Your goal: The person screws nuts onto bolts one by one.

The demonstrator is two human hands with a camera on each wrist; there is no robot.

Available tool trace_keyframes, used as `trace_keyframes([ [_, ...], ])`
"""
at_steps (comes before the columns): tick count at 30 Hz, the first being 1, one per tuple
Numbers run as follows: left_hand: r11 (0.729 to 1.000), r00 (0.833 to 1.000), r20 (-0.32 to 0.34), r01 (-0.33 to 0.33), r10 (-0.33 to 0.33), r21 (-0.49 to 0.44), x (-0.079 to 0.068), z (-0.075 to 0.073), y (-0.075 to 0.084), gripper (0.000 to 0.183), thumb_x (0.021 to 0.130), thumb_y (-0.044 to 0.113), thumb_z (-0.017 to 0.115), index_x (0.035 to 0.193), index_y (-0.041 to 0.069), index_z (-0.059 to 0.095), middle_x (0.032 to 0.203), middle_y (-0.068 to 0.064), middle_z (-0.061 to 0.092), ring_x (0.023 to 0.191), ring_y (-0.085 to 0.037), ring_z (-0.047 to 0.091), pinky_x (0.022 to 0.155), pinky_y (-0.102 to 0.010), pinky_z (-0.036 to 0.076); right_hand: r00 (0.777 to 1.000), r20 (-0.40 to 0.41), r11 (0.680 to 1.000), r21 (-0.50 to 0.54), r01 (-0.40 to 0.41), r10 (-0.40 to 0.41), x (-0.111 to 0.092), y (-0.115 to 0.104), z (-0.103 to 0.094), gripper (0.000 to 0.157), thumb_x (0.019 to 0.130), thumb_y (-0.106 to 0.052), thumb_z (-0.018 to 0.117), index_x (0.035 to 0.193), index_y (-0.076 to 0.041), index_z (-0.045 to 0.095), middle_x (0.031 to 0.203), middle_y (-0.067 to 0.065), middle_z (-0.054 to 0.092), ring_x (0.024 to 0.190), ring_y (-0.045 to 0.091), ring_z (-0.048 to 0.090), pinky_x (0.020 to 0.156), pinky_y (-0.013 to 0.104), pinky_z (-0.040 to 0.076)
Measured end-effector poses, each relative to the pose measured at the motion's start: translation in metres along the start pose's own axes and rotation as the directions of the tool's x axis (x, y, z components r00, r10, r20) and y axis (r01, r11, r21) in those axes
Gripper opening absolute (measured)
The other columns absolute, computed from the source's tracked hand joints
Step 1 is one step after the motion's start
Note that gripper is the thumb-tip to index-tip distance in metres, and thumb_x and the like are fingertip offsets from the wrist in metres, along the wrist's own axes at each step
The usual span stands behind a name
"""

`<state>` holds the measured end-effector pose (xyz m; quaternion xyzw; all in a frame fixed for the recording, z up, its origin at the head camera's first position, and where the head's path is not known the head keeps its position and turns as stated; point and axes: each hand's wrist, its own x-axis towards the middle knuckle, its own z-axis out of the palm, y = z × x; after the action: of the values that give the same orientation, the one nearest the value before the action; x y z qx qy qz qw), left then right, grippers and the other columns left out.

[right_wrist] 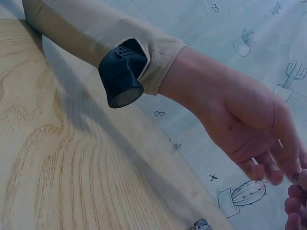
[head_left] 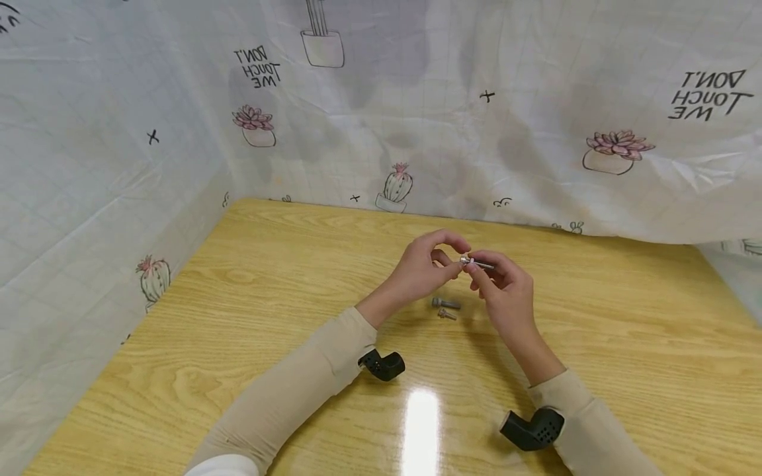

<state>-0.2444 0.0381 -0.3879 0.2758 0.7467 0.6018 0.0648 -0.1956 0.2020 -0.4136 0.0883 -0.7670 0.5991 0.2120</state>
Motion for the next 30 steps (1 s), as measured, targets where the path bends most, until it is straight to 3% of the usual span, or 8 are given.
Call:
trace_keyframes([
  [5, 0.997, 0.997, -0.007, 0.076, -0.076, 0.017, -0.001, 0.0011, -0.0013, 0.013, 0.098, 0.022, 0.057, 0.107, 0.014, 0.064, 0.102, -0.003, 0.064, 0.074, -0.028, 0.066, 0.056, -0.024, 0.048, 1.0, -0.009, 1.0, -0.004, -0.002, 0.002, -0.0016, -0.0012, 0.0014, 0.018, 0.092, -0.012, 0.065, 0.108, -0.005, 0.069, 0.088, -0.014, 0.069, 0.063, 0.008, 0.06, 0.055, 0.02, 0.047],
  [8, 0.996, 0.996, -0.001, 0.09, -0.09, 0.018, -0.0018, 0.0011, -0.0017, 0.016, 0.1, 0.024, 0.055, 0.106, 0.012, 0.065, 0.097, -0.005, 0.066, 0.078, -0.036, 0.066, 0.058, -0.027, 0.049, 1.0, -0.012, 1.0, -0.004, -0.001, 0.0, -0.0024, -0.0022, 0.0024, 0.018, 0.092, -0.012, 0.066, 0.109, -0.005, 0.069, 0.089, -0.013, 0.069, 0.063, 0.008, 0.06, 0.055, 0.02, 0.047],
  [13, 0.998, 0.999, -0.007, 0.053, -0.053, 0.026, -0.0036, 0.0003, -0.0015, 0.01, 0.096, 0.016, 0.061, 0.105, 0.014, 0.065, 0.103, -0.002, 0.066, 0.08, -0.028, 0.068, 0.065, -0.036, 0.056, 1.0, -0.021, 1.0, -0.015, -0.014, 0.013, -0.0038, -0.003, 0.003, 0.018, 0.093, -0.014, 0.065, 0.108, -0.004, 0.069, 0.086, -0.015, 0.068, 0.061, 0.008, 0.058, 0.055, 0.019, 0.047],
  [18, 1.0, 1.0, 0.005, 0.018, -0.018, 0.026, -0.0051, -0.001, -0.0026, 0.013, 0.092, 0.006, 0.063, 0.101, 0.015, 0.064, 0.112, 0.0, 0.063, 0.084, -0.017, 0.067, 0.062, -0.026, 0.053, 1.0, -0.014, 1.0, -0.01, -0.024, 0.024, -0.0052, -0.0019, 0.003, 0.018, 0.094, -0.014, 0.064, 0.107, -0.003, 0.069, 0.083, -0.014, 0.069, 0.06, 0.01, 0.057, 0.056, 0.019, 0.048],
  [24, 0.996, 0.996, -0.002, 0.084, -0.084, -0.02, -0.0053, -0.0018, -0.003, 0.009, 0.097, 0.017, 0.059, 0.105, 0.014, 0.063, 0.1, -0.003, 0.065, 0.077, -0.026, 0.066, 0.056, -0.024, 0.046, 1.0, -0.01, 1.0, -0.008, -0.002, 0.002, -0.0065, -0.0012, 0.004, 0.019, 0.093, -0.013, 0.065, 0.11, -0.004, 0.069, 0.087, -0.014, 0.068, 0.062, 0.008, 0.057, 0.055, 0.019, 0.046],
  [30, 0.997, 0.997, -0.004, 0.072, -0.072, 0.013, -0.0045, -0.0017, -0.0024, 0.014, 0.097, 0.023, 0.06, 0.105, 0.014, 0.066, 0.097, -0.003, 0.067, 0.078, -0.029, 0.067, 0.063, -0.034, 0.053, 1.0, -0.009, 1.0, -0.018, 0.008, -0.008, -0.0059, -0.002, 0.004, 0.018, 0.093, -0.013, 0.065, 0.109, -0.005, 0.069, 0.088, -0.015, 0.068, 0.062, 0.008, 0.058, 0.054, 0.019, 0.046],
])
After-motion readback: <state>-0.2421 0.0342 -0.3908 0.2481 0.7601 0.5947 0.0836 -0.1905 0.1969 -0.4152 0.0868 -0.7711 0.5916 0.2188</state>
